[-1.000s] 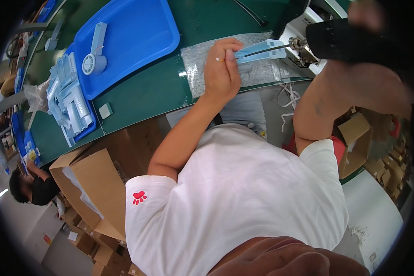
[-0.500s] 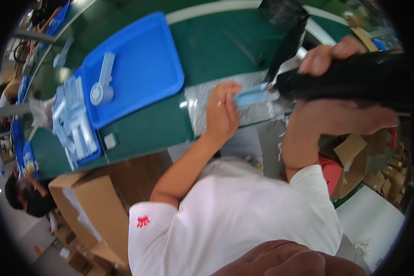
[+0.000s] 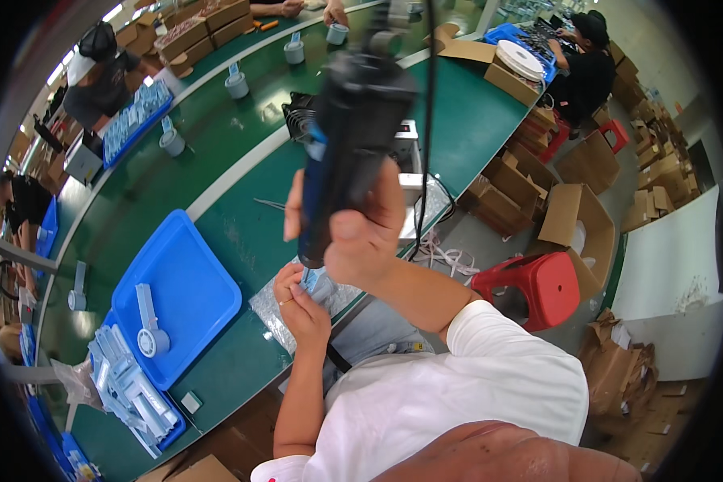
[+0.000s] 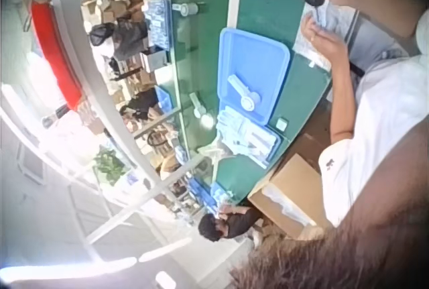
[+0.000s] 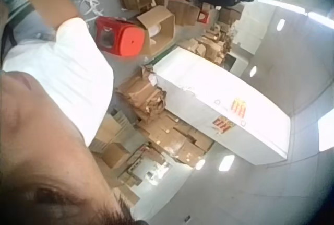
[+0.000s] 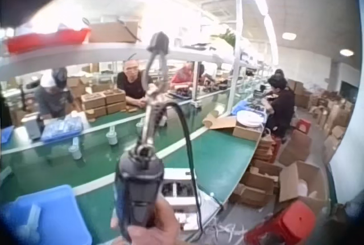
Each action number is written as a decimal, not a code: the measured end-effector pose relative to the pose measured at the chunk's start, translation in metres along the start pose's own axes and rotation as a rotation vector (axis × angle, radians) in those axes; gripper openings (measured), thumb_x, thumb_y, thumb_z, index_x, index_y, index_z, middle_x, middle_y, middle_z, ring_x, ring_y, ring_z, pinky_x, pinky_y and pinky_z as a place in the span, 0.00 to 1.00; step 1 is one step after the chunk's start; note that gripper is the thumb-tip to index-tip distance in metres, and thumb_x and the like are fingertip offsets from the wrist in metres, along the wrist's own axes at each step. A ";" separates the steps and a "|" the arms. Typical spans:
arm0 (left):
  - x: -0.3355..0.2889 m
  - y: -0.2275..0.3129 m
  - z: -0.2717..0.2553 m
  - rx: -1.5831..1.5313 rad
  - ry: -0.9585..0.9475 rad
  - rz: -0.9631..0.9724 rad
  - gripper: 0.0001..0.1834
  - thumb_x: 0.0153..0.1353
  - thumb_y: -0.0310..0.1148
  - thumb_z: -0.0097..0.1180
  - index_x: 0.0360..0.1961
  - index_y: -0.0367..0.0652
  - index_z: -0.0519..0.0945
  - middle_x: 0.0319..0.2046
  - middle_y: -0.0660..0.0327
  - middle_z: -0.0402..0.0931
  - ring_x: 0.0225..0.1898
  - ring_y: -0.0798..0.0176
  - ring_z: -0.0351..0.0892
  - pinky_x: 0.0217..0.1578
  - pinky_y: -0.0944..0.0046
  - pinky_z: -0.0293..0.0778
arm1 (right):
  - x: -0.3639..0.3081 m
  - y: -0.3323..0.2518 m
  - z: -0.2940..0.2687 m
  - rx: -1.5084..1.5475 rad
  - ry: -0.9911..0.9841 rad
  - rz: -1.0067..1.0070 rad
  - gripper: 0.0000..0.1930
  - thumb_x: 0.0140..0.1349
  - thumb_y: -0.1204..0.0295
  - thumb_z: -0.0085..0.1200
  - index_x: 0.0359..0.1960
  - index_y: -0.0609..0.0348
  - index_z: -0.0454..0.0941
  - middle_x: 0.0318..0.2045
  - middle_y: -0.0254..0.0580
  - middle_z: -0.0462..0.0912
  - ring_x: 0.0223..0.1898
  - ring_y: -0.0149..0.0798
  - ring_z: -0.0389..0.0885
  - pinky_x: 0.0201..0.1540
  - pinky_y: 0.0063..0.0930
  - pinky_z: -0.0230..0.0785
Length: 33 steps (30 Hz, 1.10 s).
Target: The person repeatedly picks up light-blue plastic housings from a blue tray, uses a handheld power tool to drive fasteners into the housings, and places the finished units back into the tray. The person also briefly applies a green adhesive strip to one housing before continuing the assembly.
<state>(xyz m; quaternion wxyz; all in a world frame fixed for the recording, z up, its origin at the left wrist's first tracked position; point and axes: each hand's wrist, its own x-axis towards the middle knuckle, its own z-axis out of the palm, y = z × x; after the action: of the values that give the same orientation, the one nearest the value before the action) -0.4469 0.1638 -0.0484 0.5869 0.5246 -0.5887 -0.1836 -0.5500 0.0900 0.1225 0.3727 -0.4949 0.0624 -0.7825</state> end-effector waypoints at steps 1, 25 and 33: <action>0.001 0.001 0.000 -0.005 -0.006 -0.005 0.11 0.76 0.27 0.38 0.45 0.35 0.74 0.49 0.46 0.77 0.57 0.42 0.76 0.61 0.49 0.68 | 0.006 -0.003 0.001 -0.119 -0.006 -0.040 0.29 0.74 0.52 0.53 0.65 0.59 0.61 0.37 0.57 0.80 0.28 0.43 0.83 0.28 0.34 0.79; 0.003 -0.001 -0.009 0.029 0.013 -0.027 0.16 0.76 0.31 0.39 0.44 0.36 0.80 0.50 0.47 0.79 0.54 0.46 0.74 0.59 0.52 0.64 | 0.071 -0.024 -0.058 -0.474 -0.224 -0.392 0.15 0.79 0.61 0.45 0.52 0.62 0.72 0.35 0.43 0.81 0.22 0.30 0.77 0.24 0.24 0.71; 0.004 -0.005 -0.009 -0.089 0.015 -0.031 0.17 0.76 0.31 0.38 0.44 0.35 0.81 0.48 0.46 0.79 0.51 0.45 0.78 0.53 0.54 0.71 | 0.032 -0.040 -0.044 -0.453 -0.061 -0.096 0.23 0.78 0.50 0.40 0.44 0.62 0.73 0.26 0.41 0.77 0.21 0.30 0.74 0.23 0.22 0.69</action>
<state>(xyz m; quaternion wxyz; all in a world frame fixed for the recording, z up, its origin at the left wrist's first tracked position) -0.4359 0.1626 -0.0479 0.6113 0.5084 -0.5672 -0.2147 -0.6141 0.0863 0.1428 0.2162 -0.5919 0.2018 -0.7498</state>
